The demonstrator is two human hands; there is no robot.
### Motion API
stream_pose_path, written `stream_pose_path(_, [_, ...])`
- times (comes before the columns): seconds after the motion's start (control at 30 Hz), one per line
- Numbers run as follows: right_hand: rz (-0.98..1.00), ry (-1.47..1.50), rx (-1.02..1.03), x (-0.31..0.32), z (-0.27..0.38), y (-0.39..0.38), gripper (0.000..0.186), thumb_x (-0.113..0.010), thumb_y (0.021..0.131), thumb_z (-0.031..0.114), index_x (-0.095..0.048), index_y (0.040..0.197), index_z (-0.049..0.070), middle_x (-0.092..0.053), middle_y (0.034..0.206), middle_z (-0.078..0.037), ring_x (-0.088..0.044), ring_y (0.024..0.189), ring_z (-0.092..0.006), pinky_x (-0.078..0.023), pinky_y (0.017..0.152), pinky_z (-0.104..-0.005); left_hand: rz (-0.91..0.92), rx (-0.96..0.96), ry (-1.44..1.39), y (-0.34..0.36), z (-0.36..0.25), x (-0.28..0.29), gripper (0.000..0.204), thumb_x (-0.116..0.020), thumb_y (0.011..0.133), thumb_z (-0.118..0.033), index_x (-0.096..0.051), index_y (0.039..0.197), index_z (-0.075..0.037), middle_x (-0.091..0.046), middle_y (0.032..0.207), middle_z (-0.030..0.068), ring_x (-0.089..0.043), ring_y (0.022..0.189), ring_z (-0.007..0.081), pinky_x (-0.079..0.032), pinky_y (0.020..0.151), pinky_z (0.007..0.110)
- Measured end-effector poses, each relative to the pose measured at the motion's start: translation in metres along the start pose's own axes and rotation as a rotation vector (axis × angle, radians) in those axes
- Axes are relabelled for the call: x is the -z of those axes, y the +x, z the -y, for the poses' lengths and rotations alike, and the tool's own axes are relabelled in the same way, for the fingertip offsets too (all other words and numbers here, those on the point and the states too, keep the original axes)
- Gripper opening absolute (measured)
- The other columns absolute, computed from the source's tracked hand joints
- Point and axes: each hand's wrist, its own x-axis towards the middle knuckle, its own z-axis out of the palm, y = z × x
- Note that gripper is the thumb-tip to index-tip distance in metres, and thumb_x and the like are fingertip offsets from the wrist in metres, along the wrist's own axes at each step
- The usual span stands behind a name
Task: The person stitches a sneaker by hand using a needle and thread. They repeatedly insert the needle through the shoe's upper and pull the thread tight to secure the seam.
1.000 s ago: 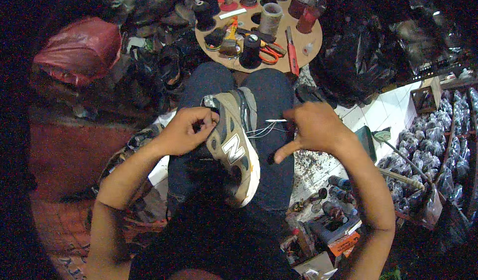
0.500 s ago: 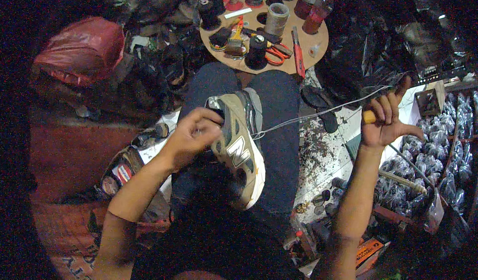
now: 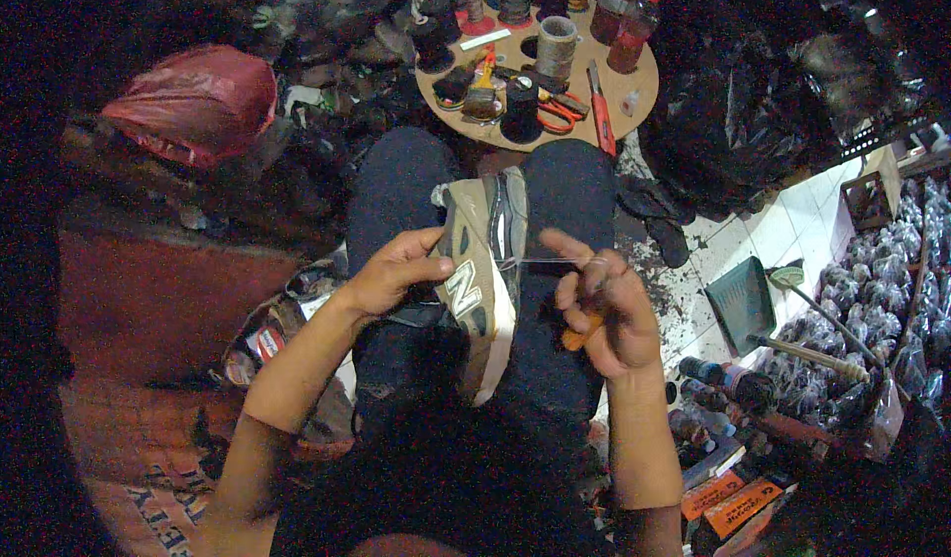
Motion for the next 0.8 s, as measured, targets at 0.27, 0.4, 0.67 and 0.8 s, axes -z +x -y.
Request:
stream_pose_path(0.27, [-0.277,-1.584,-0.055,-0.03,-0.011,0.006,0.042,-0.093,0.075,0.035,-0.067,0.073,0.003,-0.058,0.061,0.001,-0.045,0.052,-0.0058,-0.034,0.048,-0.0262,-0.036,0.003,0.045,-0.005,-0.001,-0.008,0.04,-0.061,0.104,-0.019,-0.058,0.136,0.003,-0.069,0.12,0.0031,-0.065,0.108,0.0117,-0.051,0.096,0.027])
stream_pose_path(0.4, [-0.299,-1.49,-0.199,-0.037,-0.015,0.023,0.06,-0.093,0.067,0.054,-0.061,0.06,0.004,-0.061,0.055,-0.009,-0.058,0.05,-0.0164,-0.046,0.052,-0.0344,-0.151,-0.044,0.403,-0.007,-0.012,-0.017,0.033,-0.065,0.101,-0.024,-0.067,0.122,0.002,-0.074,0.098,0.0083,-0.069,0.09,0.0115,-0.055,0.082,0.031])
stream_pose_path(0.67, [-0.285,-1.184,-0.258,-0.028,-0.034,0.023,0.051,-0.094,0.073,0.038,-0.057,0.058,0.006,-0.058,0.056,0.0,-0.049,0.053,-0.0068,-0.039,0.049,-0.0281,-0.345,-0.461,1.385,-0.026,-0.025,0.008,0.024,-0.071,0.092,-0.026,-0.065,0.084,-0.004,-0.064,0.071,0.0132,-0.065,0.068,0.0378,-0.051,0.065,0.047])
stream_pose_path(0.8, [-0.295,-1.136,-0.296,-0.029,-0.04,0.03,0.052,-0.095,0.073,0.035,-0.054,0.058,0.007,-0.054,0.056,0.002,-0.045,0.054,-0.0059,-0.036,0.049,-0.0278,-0.414,-0.52,1.482,-0.035,-0.011,0.023,0.032,-0.076,0.088,-0.026,-0.058,0.071,-0.007,-0.052,0.062,0.0104,-0.057,0.061,0.0347,-0.045,0.058,0.047])
